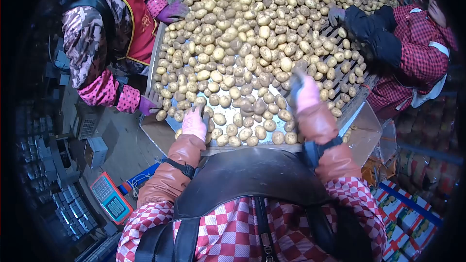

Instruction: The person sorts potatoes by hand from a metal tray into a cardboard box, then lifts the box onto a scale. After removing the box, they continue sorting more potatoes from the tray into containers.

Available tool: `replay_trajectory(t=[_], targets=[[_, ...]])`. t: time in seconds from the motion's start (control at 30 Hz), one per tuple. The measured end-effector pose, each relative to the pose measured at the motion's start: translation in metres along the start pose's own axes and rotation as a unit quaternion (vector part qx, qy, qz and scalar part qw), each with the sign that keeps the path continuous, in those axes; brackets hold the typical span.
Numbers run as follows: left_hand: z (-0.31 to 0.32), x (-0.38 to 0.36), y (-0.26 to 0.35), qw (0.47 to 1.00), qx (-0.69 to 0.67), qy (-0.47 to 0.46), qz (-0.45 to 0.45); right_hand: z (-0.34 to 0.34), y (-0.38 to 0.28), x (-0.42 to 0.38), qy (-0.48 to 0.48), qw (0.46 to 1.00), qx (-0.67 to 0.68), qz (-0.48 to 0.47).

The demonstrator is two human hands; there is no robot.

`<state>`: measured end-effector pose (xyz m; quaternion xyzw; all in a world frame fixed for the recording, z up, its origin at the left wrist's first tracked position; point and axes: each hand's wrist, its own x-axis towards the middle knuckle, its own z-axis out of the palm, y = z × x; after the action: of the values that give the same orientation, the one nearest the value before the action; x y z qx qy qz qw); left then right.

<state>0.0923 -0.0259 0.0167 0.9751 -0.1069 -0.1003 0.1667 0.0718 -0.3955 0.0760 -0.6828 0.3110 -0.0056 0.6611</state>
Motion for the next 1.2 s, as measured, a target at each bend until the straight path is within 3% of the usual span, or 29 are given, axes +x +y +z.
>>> replay_trajectory(t=[0.03, 0.07, 0.1, 0.17, 0.23, 0.3, 0.33, 0.37, 0.43, 0.47, 0.53, 0.57, 0.63, 0.67, 0.73, 0.77, 0.83, 0.93, 0.97, 1.03, 1.1, 1.13, 1.17, 1.2], targets=[[-0.002, 0.009, 0.005, 1.000, -0.019, 0.002, -0.003, -0.016, -0.026, 0.009, 0.083, 0.949, -0.291, -0.091], [-0.005, 0.017, 0.021, 0.997, -0.050, 0.042, 0.045, -0.027, -0.002, 0.045, 0.138, 0.899, -0.377, -0.174], [-0.011, 0.025, 0.043, 0.989, -0.080, 0.081, 0.094, -0.020, 0.022, 0.071, 0.157, 0.847, -0.467, -0.200], [-0.025, 0.044, 0.087, 0.975, -0.109, 0.070, 0.183, 0.005, 0.014, 0.058, 0.132, 0.826, -0.537, -0.111], [-0.001, 0.065, 0.099, 0.976, -0.086, 0.067, 0.187, -0.011, 0.043, 0.074, 0.139, 0.827, -0.525, -0.149], [-0.011, 0.054, 0.116, 0.978, 0.066, 0.002, 0.197, -0.032, 0.059, 0.071, 0.080, 0.893, -0.308, -0.318], [-0.004, 0.051, 0.103, 0.971, 0.065, -0.010, 0.229, -0.045, 0.055, 0.064, -0.010, 0.996, -0.090, -0.007], [0.000, 0.049, 0.086, 0.972, 0.066, -0.013, 0.226, -0.046, 0.022, 0.036, 0.015, 0.985, 0.164, 0.049], [0.001, 0.041, 0.056, 0.961, -0.032, -0.008, 0.275, -0.051, 0.000, 0.004, -0.010, 0.885, 0.460, 0.079], [-0.003, 0.035, 0.055, 0.971, -0.082, -0.002, 0.226, -0.051, 0.008, 0.011, -0.011, 0.883, 0.463, 0.082], [0.006, 0.029, 0.054, 0.981, -0.073, 0.004, 0.179, -0.048, 0.024, 0.033, -0.057, 0.943, 0.320, 0.071], [0.009, 0.028, 0.055, 0.989, -0.068, 0.014, 0.131, -0.041, 0.013, 0.043, -0.156, 0.972, 0.171, 0.025], [0.011, 0.032, 0.058, 0.983, -0.045, 0.046, 0.170, 0.008, -0.016, 0.052, -0.129, 0.990, -0.044, -0.046], [0.009, 0.036, 0.058, 0.979, -0.064, 0.061, 0.184, 0.027, -0.040, 0.049, -0.105, 0.967, -0.211, -0.099], [0.005, 0.050, 0.063, 0.974, -0.086, 0.079, 0.197, 0.049, -0.034, 0.075, -0.037, 0.854, -0.452, -0.253], [0.000, 0.062, 0.068, 0.970, -0.079, 0.113, 0.201, 0.066, -0.049, 0.074, -0.057, 0.817, -0.544, -0.183], [-0.023, 0.089, 0.093, 0.965, -0.105, 0.147, 0.191, 0.084, -0.026, 0.083, -0.041, 0.781, -0.593, -0.192], [-0.038, 0.141, 0.121, 0.975, -0.070, 0.138, 0.161, 0.082, -0.026, 0.076, -0.049, 0.793, -0.579, -0.184], [-0.044, 0.149, 0.135, 0.989, -0.070, 0.033, 0.124, 0.076, -0.027, 0.070, -0.062, 0.804, -0.566, -0.173], [-0.024, 0.132, 0.150, 0.984, 0.046, -0.010, 0.170, 0.060, -0.025, 0.061, -0.053, 0.818, -0.536, -0.203], [0.011, 0.104, 0.137, 0.971, 0.041, -0.027, 0.236, 0.044, -0.017, 0.060, -0.086, 0.904, -0.396, -0.135], [0.007, 0.092, 0.126, 0.956, 0.082, -0.061, 0.274, 0.036, -0.027, 0.052, -0.144, 0.946, -0.289, -0.040], [-0.001, 0.077, 0.117, 0.958, 0.070, -0.077, 0.268, 0.026, 0.008, 0.066, -0.206, 0.971, -0.105, 0.062], [-0.007, 0.070, 0.104, 0.961, 0.053, -0.085, 0.257, 0.020, 0.000, 0.049, -0.235, 0.971, 0.015, 0.053]])
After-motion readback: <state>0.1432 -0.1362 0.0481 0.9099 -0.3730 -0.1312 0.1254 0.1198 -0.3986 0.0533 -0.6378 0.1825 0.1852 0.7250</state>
